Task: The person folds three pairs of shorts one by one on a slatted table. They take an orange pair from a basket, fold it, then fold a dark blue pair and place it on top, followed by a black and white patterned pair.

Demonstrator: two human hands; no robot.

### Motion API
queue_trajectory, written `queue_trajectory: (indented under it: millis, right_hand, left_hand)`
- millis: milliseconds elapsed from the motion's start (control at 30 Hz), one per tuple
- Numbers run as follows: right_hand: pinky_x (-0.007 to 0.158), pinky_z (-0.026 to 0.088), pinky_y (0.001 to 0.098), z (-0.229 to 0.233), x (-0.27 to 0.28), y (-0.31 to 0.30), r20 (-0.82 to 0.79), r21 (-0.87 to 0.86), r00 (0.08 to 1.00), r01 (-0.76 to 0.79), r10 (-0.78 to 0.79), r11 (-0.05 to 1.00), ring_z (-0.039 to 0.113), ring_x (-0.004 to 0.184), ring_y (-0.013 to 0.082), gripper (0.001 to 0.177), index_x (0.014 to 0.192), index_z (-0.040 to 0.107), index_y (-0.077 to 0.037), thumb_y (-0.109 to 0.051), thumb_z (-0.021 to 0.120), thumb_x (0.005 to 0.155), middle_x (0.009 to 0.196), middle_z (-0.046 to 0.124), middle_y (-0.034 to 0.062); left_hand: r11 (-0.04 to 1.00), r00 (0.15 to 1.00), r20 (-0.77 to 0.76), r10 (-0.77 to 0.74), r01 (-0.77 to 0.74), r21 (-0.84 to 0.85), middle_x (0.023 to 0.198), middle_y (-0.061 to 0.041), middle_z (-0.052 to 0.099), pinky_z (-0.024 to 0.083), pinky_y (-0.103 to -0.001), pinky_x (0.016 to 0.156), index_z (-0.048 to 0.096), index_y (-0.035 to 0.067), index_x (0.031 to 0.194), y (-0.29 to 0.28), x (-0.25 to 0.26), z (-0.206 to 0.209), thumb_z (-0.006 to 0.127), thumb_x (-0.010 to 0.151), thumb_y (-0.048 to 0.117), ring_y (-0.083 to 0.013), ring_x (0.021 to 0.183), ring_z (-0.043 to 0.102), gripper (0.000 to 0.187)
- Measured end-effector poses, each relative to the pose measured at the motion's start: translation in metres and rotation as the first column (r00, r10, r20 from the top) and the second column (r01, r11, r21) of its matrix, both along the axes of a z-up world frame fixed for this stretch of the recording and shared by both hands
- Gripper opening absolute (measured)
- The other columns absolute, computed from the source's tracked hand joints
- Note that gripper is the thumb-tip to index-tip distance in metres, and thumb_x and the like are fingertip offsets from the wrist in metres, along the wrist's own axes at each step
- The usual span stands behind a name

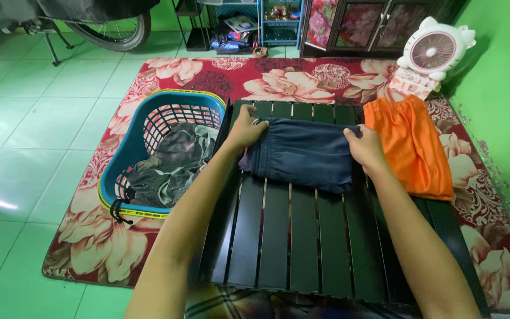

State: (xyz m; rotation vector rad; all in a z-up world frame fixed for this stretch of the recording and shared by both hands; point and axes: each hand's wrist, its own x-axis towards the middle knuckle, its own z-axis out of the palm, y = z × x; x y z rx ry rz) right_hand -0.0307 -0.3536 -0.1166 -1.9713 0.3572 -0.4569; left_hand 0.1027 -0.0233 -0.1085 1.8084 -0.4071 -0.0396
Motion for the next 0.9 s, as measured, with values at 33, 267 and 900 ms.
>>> queue_trajectory:
  millis: [33,267,900]
  right_hand:
    - [0.078,0.052,0.035,0.001,0.0,0.004,0.011,-0.076,0.998,0.055,-0.054,0.996,0.066,0.087,0.0193,0.031,0.113,0.067,-0.001,-0.028,0.07,0.097,0.098,0.071,0.0093]
    - [0.088,0.051,0.0444,0.039,-0.026,0.039,0.403,-0.655,0.913,0.235,0.069,0.718,0.062,0.102,0.0388,0.035,0.119,0.066,0.001,-0.029,0.074,0.103,0.11,0.063,0.0228]
    - [0.075,0.058,0.0447,0.057,0.064,0.188,-0.595,-0.432,0.779,-0.516,0.196,0.739,0.075,0.083,0.039,0.067,0.092,0.077,0.006,-0.06,0.068,0.082,0.092,0.076,0.0295]
  left_hand:
    - [0.999,0.99,0.138,0.024,-0.029,0.036,0.104,-0.021,0.07,0.056,-0.039,0.081,0.041,-0.002,0.132,0.0,-0.002,-0.002,0.078,0.087,0.017,-0.0283,0.093,0.069,0.061]
    - [0.925,0.891,0.435,0.128,-0.265,0.271,0.104,-0.031,0.068,0.052,-0.049,0.089,0.058,-0.006,0.112,0.032,-0.035,0.009,0.071,0.095,0.028,-0.0474,0.1,0.067,0.041]
    - [0.915,0.981,0.162,0.11,-0.163,0.37,0.117,-0.023,0.054,0.048,-0.045,0.098,0.07,0.002,0.128,0.045,-0.151,0.024,0.078,0.077,0.053,-0.038,0.11,0.056,0.072]
